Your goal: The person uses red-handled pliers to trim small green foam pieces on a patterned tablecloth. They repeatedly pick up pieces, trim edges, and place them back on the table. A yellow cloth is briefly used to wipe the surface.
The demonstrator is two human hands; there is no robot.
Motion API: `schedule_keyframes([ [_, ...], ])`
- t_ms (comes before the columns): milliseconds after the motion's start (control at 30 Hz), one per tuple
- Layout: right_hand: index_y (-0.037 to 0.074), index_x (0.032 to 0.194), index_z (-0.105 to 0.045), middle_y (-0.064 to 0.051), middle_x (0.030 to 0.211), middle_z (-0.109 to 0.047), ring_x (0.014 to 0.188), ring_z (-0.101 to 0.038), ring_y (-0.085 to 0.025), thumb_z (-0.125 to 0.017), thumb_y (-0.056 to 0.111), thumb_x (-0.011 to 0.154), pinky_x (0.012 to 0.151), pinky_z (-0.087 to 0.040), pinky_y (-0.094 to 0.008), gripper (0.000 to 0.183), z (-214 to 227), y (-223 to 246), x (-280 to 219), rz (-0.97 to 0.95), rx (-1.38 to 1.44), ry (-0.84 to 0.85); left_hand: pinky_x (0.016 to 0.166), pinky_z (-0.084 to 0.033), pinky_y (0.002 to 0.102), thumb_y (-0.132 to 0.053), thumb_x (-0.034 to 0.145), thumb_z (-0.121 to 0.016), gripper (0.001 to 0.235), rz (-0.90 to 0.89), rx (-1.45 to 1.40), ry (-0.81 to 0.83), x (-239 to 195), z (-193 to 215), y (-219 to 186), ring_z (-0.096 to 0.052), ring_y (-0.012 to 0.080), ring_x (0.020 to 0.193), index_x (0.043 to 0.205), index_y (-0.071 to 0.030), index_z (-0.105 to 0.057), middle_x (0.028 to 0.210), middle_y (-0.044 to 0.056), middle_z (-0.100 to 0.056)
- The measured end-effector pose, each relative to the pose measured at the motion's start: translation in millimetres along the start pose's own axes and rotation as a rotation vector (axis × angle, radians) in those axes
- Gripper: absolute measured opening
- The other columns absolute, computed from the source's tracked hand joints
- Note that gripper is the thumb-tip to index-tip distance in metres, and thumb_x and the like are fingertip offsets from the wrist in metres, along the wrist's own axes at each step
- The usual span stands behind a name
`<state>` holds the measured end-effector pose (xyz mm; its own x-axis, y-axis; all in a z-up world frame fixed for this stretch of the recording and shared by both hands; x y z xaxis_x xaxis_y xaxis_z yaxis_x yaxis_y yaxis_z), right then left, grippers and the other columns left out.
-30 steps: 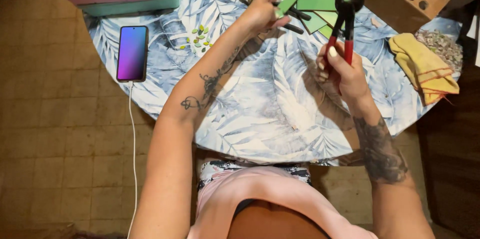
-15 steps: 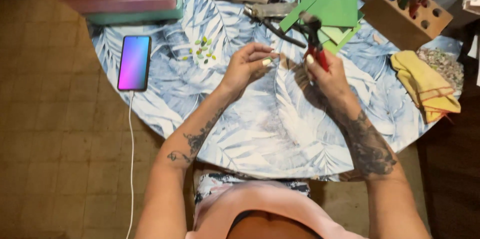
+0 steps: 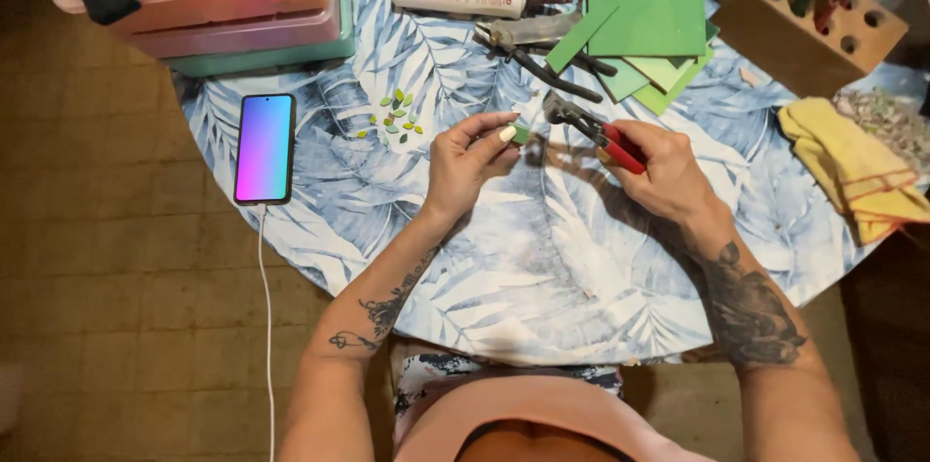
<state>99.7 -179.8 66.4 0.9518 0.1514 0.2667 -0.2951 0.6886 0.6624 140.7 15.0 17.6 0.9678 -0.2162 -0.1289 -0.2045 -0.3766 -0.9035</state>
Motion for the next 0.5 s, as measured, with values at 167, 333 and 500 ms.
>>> schedule_keyframes([
  [167, 0.001, 0.097, -0.058, -0.021, 0.078, -0.058, 0.073, -0.057, -0.039, -0.066, 0.009, 0.065, 0.063, -0.045, -0.043, 0.034, 5, 20, 1, 0.029, 0.01, 0.025, 0.056, -0.057, 0.03, -0.001, 0.078, -0.06, 0.019, -0.005, 0.027, 0.007, -5, -8, -7, -0.064, 0.0207, 0.067, 0.097, 0.0, -0.061, 0.076, 0.017, -0.063],
  [333, -0.001, 0.097, -0.058, -0.023, 0.078, -0.058, 0.074, -0.058, -0.041, -0.066, 0.009, 0.064, 0.063, -0.046, -0.043, 0.036, 8, 28, 1, 0.034, 0.035, 0.059, 0.056, -0.057, 0.031, -0.001, 0.076, -0.062, 0.017, -0.065, 0.063, -0.015, -12, -14, -19, -0.063, 0.0202, 0.066, 0.093, 0.001, -0.062, 0.077, 0.019, -0.063],
  [500, 0.0, 0.098, -0.058, -0.021, 0.081, -0.06, 0.076, -0.059, -0.038, -0.067, 0.009, 0.062, 0.064, -0.047, -0.04, 0.038, 4, 23, 0, -0.01, 0.01, 0.111, 0.057, -0.056, 0.028, 0.001, 0.075, -0.062, 0.014, -0.362, 0.327, 0.037, -26, -27, -55, -0.062, 0.0178, 0.066, 0.089, -0.001, -0.064, 0.074, 0.014, -0.061],
])
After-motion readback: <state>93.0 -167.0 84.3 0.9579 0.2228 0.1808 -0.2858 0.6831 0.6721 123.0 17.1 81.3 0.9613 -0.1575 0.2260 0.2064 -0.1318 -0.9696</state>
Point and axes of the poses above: each hand's wrist, its own x-axis towards the middle knuckle, its own z-axis out of the back of the hand, y = z × x, the point moved 10 cm from there along x, towards the middle knuckle
